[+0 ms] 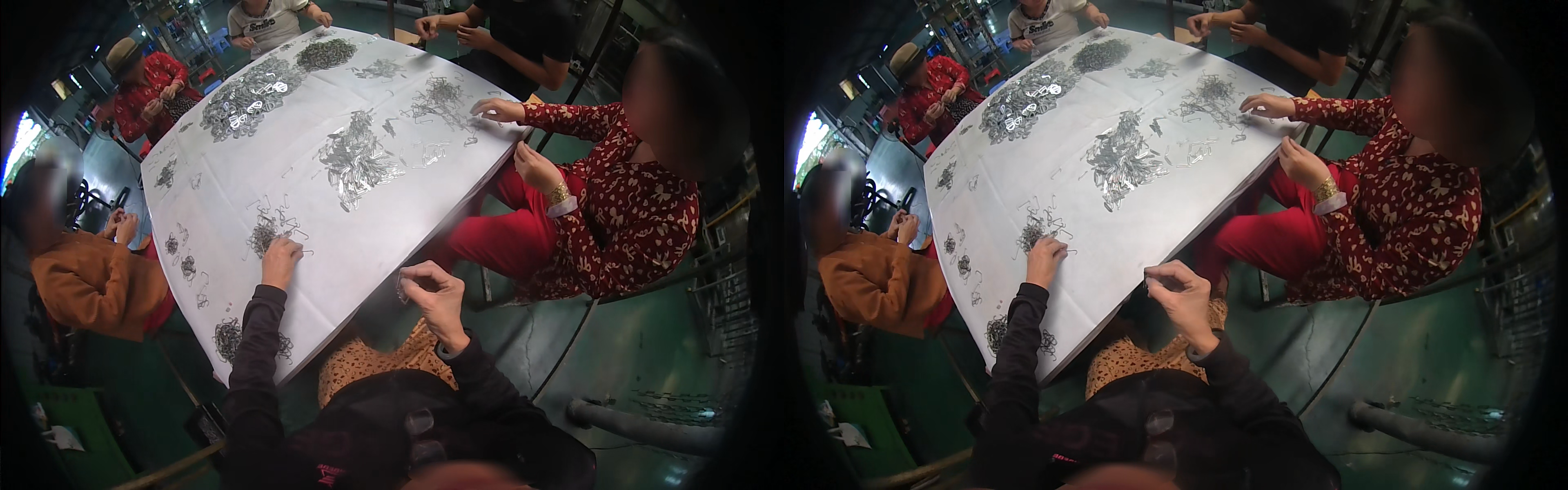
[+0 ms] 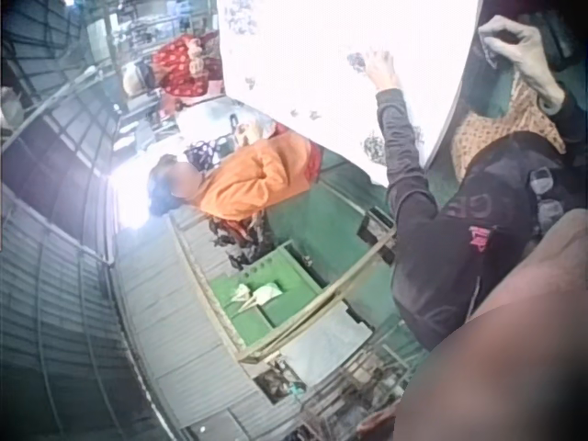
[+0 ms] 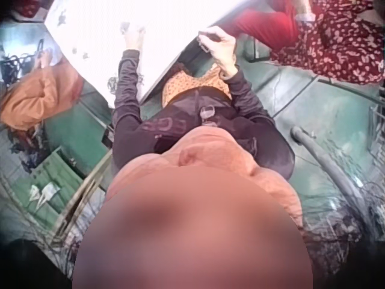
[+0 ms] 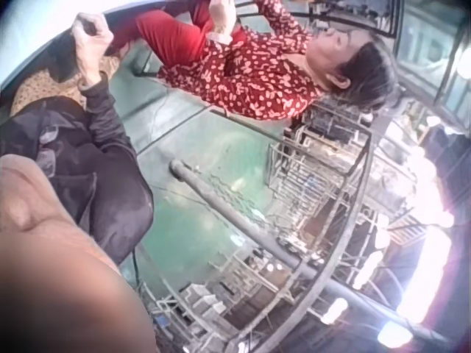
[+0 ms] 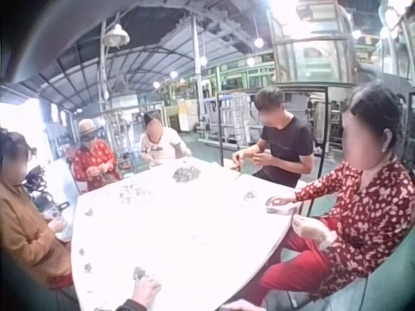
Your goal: The person sorts and organizes small metal wires on a table with other workers. They pick up wires, separate them, and place them into piles, occasionally adjusting their position to reach different areas of the table.
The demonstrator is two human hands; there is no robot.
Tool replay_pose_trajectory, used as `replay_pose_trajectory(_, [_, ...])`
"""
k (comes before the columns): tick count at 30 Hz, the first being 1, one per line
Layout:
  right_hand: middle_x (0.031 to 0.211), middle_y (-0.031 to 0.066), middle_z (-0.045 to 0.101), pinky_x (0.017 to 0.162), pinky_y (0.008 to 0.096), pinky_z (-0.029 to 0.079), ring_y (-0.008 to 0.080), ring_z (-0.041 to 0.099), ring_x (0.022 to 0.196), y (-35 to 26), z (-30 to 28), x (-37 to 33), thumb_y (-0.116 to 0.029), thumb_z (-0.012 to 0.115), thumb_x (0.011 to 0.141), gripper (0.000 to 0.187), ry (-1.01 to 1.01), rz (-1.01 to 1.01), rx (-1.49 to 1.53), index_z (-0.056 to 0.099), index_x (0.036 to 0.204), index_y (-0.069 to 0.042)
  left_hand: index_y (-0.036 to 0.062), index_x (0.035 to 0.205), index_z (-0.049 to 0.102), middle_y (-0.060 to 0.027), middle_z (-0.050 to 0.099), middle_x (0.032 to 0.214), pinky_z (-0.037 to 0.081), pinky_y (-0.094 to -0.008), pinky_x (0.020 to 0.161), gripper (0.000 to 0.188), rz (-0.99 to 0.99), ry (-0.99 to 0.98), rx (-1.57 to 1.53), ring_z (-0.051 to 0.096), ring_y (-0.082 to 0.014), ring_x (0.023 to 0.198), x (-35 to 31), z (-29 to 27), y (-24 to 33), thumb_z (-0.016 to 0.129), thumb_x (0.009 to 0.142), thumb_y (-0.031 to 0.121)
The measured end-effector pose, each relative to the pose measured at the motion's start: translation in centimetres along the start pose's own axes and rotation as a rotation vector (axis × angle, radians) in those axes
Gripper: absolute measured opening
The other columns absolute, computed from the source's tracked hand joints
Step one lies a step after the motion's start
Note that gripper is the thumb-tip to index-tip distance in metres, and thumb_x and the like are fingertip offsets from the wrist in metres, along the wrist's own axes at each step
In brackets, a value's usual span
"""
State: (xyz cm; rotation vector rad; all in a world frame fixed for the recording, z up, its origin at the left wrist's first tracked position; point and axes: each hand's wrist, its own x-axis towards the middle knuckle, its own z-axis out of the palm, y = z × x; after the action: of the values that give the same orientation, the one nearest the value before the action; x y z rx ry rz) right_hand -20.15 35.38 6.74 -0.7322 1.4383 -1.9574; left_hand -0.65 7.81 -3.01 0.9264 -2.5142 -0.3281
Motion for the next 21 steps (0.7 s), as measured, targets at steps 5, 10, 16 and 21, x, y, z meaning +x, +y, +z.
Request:
replay_pose_trajectory(5, [0.083, 0.0020, 0.064, 0.062, 0.0188, 0.048, 0.0063, 0.061, 0.069, -0.7, -0.5, 0.0, 0.006, 0.066, 0.080, 0.013, 0.022, 0.023, 0.008, 0.069, 0.092, 0.002, 0.0039, 0.085, 0.059, -0.0130, 0.057, 0.085, 0.046, -0.0434, 0.076, 0.007, 0.029, -0.028, 0.105, 0.057, -0.0326, 0.086, -1.0, 0.9, 0.5, 0.063, 0.084, 0.010])
replay_pose_trajectory(10, [0.083, -0.0012, 0.066, 0.066, 0.0203, 0.049, 0.0052, 0.058, 0.073, -0.3, -1.4, -0.3, 0.001, 0.067, 0.080, 0.012, 0.065, 0.009, -0.208, 0.069, 0.092, 0.000, -0.0010, 0.091, 0.059, -0.0185, 0.061, 0.084, 0.046, -0.0406, 0.071, 0.009, 0.034, 0.087, -0.243, 0.059, -0.0353, 0.080, -0.3, 0.4, 5.3, 0.056, 0.089, 0.007])
replay_pose_trajectory(16, [0.085, 0.0037, 0.068, 0.068, 0.0193, 0.049, 0.0066, 0.061, 0.074, 1.5, -1.6, -1.0, 0.002, 0.069, 0.082, 0.015, 0.120, 0.090, -0.046, 0.070, 0.098, 0.003, -0.0031, 0.100, 0.062, -0.0050, 0.065, 0.091, 0.050, -0.0243, 0.076, 0.012, -0.290, -0.225, -1.190, 0.062, -0.0123, 0.082, -3.4, -1.3, 17.4, 0.062, 0.090, 0.005])
replay_pose_trajectory(21, [0.084, 0.0031, 0.068, 0.067, 0.0200, 0.049, 0.0066, 0.061, 0.072, 1.5, -1.5, -1.3, 0.003, 0.068, 0.082, 0.014, 0.132, 0.112, -0.075, 0.070, 0.096, 0.004, -0.0020, 0.096, 0.064, -0.0055, 0.063, 0.097, 0.049, -0.0242, 0.078, 0.012, -0.258, -0.202, -1.293, 0.060, -0.0111, 0.089, -3.6, -2.0, 22.0, 0.067, 0.087, 0.007])
